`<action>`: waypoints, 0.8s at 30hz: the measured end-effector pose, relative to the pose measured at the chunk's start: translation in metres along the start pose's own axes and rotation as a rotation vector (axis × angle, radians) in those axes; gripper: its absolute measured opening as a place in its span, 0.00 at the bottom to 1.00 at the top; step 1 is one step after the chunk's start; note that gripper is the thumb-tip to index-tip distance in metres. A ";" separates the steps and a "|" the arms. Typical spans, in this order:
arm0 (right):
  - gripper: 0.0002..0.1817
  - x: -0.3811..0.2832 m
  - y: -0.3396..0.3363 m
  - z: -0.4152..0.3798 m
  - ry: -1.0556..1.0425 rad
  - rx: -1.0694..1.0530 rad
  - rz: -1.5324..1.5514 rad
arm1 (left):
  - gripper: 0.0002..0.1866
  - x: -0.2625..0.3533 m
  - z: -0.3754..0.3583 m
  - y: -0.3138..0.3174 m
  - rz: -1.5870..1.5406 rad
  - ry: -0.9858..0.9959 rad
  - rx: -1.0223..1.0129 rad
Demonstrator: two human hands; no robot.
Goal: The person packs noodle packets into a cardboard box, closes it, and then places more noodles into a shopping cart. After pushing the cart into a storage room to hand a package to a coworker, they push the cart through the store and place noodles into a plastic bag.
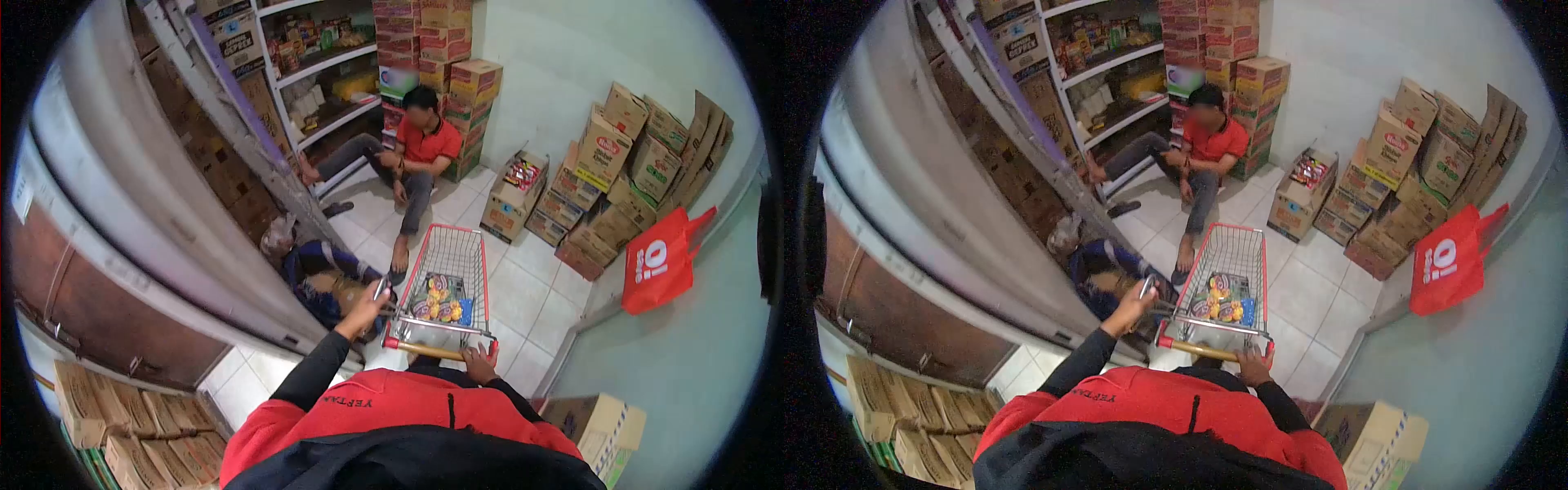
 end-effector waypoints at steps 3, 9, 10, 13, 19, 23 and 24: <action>0.26 0.039 0.006 0.053 0.006 -0.011 0.001 | 0.16 -0.009 0.048 -0.004 0.144 0.082 0.054; 0.24 0.112 -0.047 0.155 -0.104 -0.108 -0.061 | 0.14 0.005 0.150 -0.005 0.341 -0.037 0.161; 0.25 0.136 -0.043 0.179 -0.042 -0.226 0.094 | 0.14 0.012 0.160 -0.002 0.363 -0.038 0.195; 0.25 0.174 -0.100 0.241 -0.050 -0.267 0.288 | 0.13 0.039 0.189 0.003 0.409 -0.036 0.262; 0.26 0.236 -0.270 0.447 -0.249 -0.078 0.435 | 0.13 0.033 0.264 0.004 0.336 0.015 0.419; 0.38 0.233 -0.388 0.581 -0.620 0.043 0.330 | 0.11 0.058 0.288 0.016 0.304 -0.050 0.489; 0.41 0.238 -0.392 0.625 -0.724 0.155 0.297 | 0.09 0.063 0.292 0.023 0.317 -0.032 0.477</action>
Point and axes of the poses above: each hand's wrist, its own z-axis towards the middle knuckle, its own y-axis out of the palm, x = y × z, the point moved 3 cm from there along z, towards the middle knuckle, and after that the axes turned 3 degrees about -y, right-handed, at the moved point
